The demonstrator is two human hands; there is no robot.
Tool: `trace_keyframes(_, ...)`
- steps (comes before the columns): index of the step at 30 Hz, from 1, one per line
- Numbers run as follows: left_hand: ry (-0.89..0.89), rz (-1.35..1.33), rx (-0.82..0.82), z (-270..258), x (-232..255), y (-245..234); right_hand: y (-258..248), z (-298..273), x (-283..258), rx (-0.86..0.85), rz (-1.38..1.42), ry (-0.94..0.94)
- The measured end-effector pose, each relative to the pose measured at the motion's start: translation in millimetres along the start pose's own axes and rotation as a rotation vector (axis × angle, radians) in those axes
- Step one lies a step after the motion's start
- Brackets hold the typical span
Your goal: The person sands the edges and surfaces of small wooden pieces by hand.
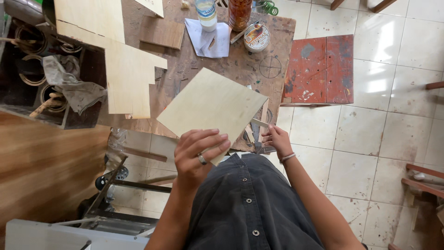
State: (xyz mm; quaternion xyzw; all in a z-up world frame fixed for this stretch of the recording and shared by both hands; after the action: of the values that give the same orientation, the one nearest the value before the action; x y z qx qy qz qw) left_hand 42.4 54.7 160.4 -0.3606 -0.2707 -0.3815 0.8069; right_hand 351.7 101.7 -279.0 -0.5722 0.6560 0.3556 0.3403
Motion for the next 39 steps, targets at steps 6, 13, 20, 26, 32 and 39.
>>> trace_keyframes(6,0.082,0.181,0.015,-28.9,-2.3,1.9,37.9,-42.4,-106.4,0.007,-0.211,-0.166)
trace_keyframes(13,0.08,0.19,-0.08,-67.3,-21.8,34.9,116.3,-127.2,-180.6,-0.447,0.225,-0.166)
trace_keyframes(20,-0.356,0.177,-0.336,-99.1,-73.3,44.8,54.6,-121.1,-136.3,-0.173,-0.147,-0.34)
trace_keyframes(26,-0.601,-0.104,-0.304,-84.1,-108.3,38.1,53.7,-179.7,-206.6,-0.216,-0.502,-0.541)
trace_keyframes(32,-1.116,-0.621,-0.605,-92.2,-150.7,111.8,31.2,-225.2,-221.5,0.113,-0.429,-0.634)
trace_keyframes(39,-1.123,-0.551,-0.813,-120.0,-72.2,183.6,-59.8,-291.1,-192.1,0.72,-0.175,-0.645)
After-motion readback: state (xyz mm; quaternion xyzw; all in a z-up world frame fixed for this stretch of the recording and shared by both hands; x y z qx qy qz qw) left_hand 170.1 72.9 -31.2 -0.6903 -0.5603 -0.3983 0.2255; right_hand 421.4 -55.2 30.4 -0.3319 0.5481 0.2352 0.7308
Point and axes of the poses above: each hand's wrist, its own z-axis towards the middle knuckle, its own y-axis out of the palm, x = y × z, the point moved 8 cm from there along z, towards the middle knuckle, and after that the axes turned 9 degrees about -y, right-handed, at the moved point
